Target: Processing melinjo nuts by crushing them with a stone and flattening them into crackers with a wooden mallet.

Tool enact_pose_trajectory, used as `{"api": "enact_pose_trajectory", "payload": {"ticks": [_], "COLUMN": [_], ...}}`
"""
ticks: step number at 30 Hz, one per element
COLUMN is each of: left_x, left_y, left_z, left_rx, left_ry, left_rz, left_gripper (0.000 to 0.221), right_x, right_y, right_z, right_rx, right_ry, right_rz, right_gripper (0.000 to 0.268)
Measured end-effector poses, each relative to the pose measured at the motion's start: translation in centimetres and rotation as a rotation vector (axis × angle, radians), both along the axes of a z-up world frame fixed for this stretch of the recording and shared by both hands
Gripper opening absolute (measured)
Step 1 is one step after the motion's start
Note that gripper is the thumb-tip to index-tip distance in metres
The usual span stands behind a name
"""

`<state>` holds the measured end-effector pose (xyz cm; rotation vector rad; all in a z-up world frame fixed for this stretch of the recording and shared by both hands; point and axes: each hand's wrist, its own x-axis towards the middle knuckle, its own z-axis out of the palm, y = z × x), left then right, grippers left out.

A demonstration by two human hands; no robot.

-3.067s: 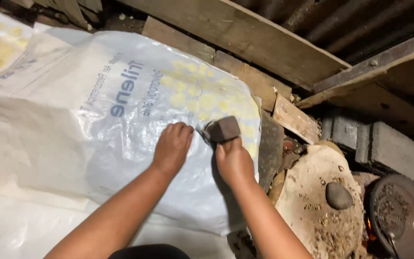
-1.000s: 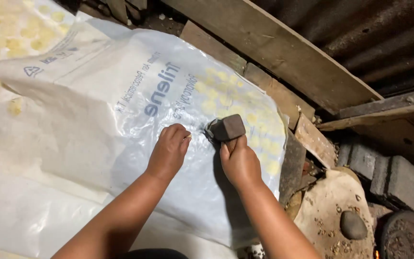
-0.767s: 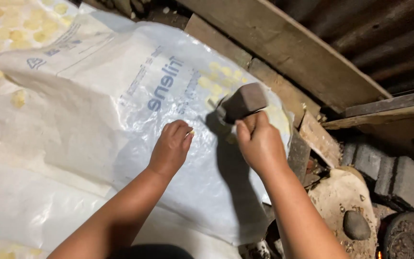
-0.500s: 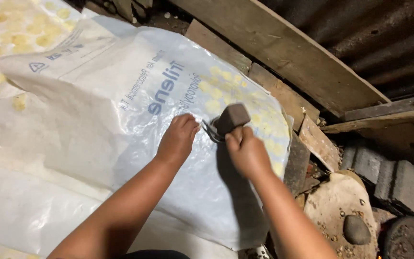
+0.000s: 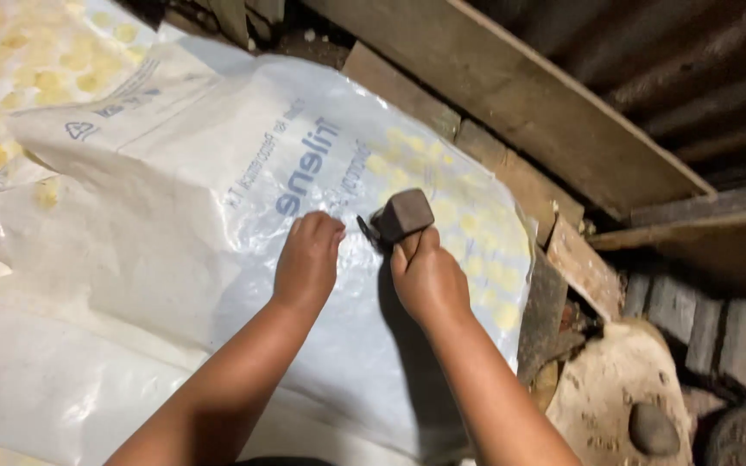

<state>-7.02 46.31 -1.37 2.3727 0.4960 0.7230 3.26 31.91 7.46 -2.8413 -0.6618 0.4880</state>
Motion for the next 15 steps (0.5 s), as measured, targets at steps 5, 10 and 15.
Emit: {"api": "enact_pose_trajectory", "payload": {"ticks": [5,10,15], "left_x": [-0.2,3.3,4.0], "left_y": [1.1,1.5,1.2], "left_z": [0.0,-1.4,-0.7], "left_rx": [0.013,-0.077,-0.162], "left_ry": [-0.046,-0.157,-0.079], "left_rz": [-0.044,-0.051,-0.017], "left_gripper": [0.016,0.04,0.06], "right_x": [1.1,-0.9,0.3], "right_y": [0.4,1.4,2.3], "right_z": [2.4,13.2,10.6], "right_rx": [0.04,0.519,0.911], "right_ry": [0.111,-0.047,-0.418], "right_rz": [-0.027,-0.072,0.157], "right_gripper": [0.04,0.028,0.022]}}
